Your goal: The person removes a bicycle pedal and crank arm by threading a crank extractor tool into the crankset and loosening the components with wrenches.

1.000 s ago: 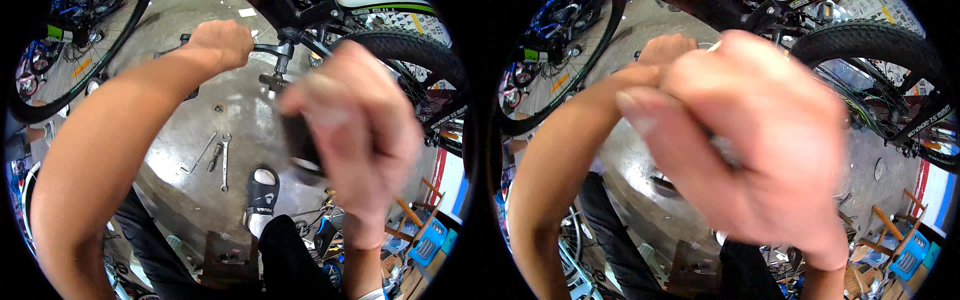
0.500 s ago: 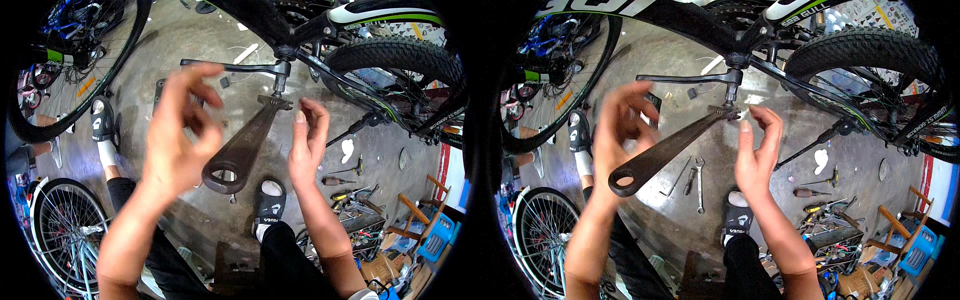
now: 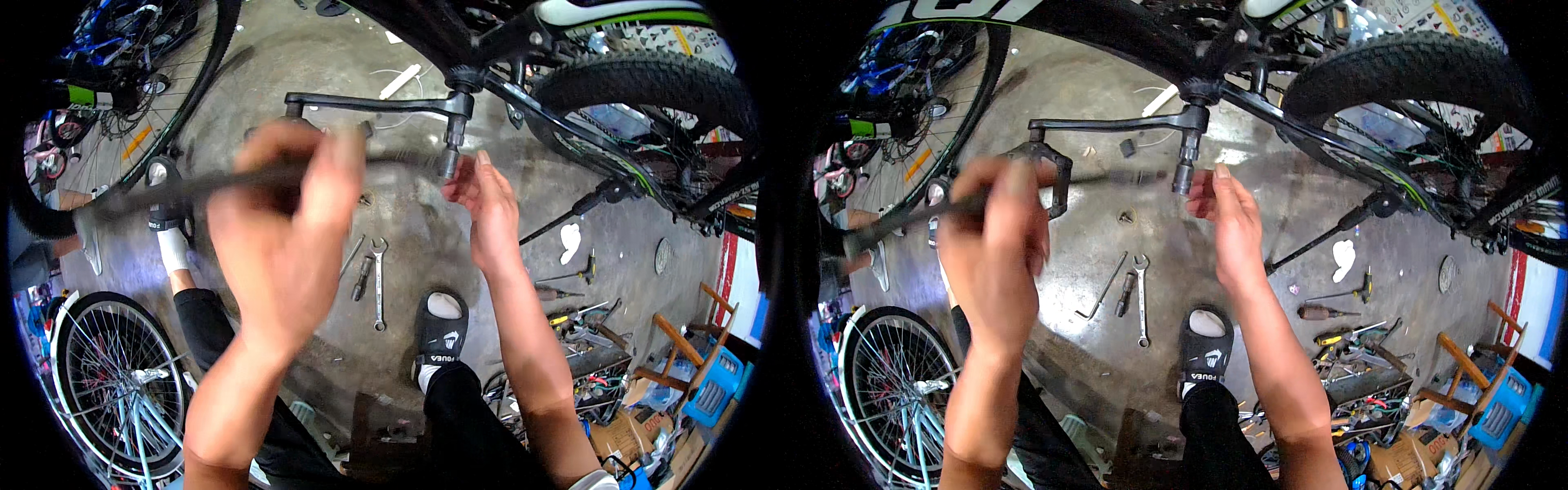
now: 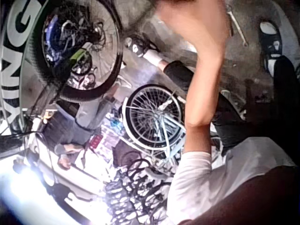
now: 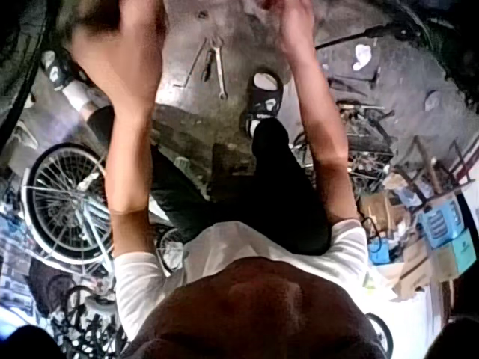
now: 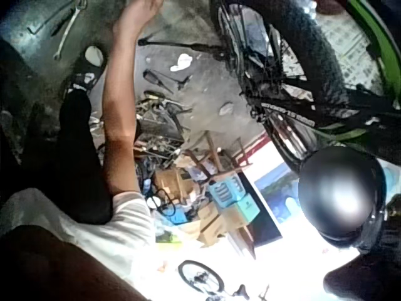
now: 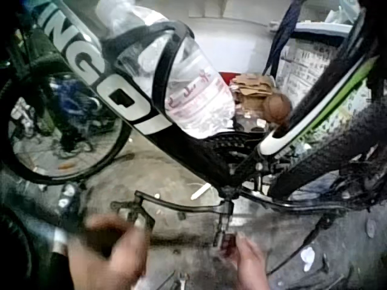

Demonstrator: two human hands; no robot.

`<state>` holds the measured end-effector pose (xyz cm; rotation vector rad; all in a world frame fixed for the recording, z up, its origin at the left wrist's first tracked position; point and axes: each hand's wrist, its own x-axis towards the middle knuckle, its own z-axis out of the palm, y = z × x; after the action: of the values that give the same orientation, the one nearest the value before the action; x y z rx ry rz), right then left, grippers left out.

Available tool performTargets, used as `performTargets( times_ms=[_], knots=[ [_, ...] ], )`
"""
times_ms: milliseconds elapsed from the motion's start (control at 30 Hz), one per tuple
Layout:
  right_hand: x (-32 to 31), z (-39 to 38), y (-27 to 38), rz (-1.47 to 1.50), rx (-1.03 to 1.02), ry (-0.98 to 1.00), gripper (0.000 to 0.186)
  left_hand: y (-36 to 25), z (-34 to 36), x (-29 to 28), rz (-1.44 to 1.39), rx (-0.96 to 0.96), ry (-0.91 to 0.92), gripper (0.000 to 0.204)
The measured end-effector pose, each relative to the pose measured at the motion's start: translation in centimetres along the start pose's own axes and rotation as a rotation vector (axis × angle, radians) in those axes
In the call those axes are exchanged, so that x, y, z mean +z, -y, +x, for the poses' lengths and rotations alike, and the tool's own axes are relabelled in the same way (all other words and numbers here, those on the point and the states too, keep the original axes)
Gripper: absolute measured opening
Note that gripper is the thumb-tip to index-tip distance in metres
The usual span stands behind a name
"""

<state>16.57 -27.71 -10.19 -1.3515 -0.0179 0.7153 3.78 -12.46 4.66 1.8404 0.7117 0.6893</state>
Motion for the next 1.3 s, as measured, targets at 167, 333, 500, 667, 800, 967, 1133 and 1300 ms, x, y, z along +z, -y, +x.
performTargets(
  times_ms=[167,333,500,667,800,967,1133,1300],
  knots=[
    [0.3,0.3,1.4,0.125,0.077,0.281,0.045,5.6,-9.3,-1.8,0.243,0.002,0.315,0.012],
    [0.7,0.8,0.9,0.094,0.042,0.297,0.041,13.0,-19.1,-4.1,0.455,-0.123,0.507,0.018],
    [0.6,0.6,0.6,0.122,-0.005,0.269,0.039,15.5,-24.1,-6.4,0.684,-0.037,0.821,0.024],
    [0.4,1.0,0.5,0.442,0.154,0.410,0.037,16.3,-26.3,-7.2,0.643,0.017,0.842,0.028],
    [0.5,0.5,0.4,0.451,0.168,0.350,0.035,17.1,-27.8,-7.6,0.545,-0.192,0.878,0.027],
    [1.7,-0.3,1.1,0.275,0.089,0.195,0.034,20.6,-30.5,-8.9,0.095,-0.390,0.696,0.025],
    [0.6,0.6,-0.2,0.353,0.103,0.321,0.037,17.0,-27.6,-7.3,0.090,-1.076,0.331,0.048],
    [-1.2,0.2,-1.9,0.332,0.194,0.219,0.044,10.8,-19.4,-7.0,0.539,-0.235,0.394,0.062]
  ],
)
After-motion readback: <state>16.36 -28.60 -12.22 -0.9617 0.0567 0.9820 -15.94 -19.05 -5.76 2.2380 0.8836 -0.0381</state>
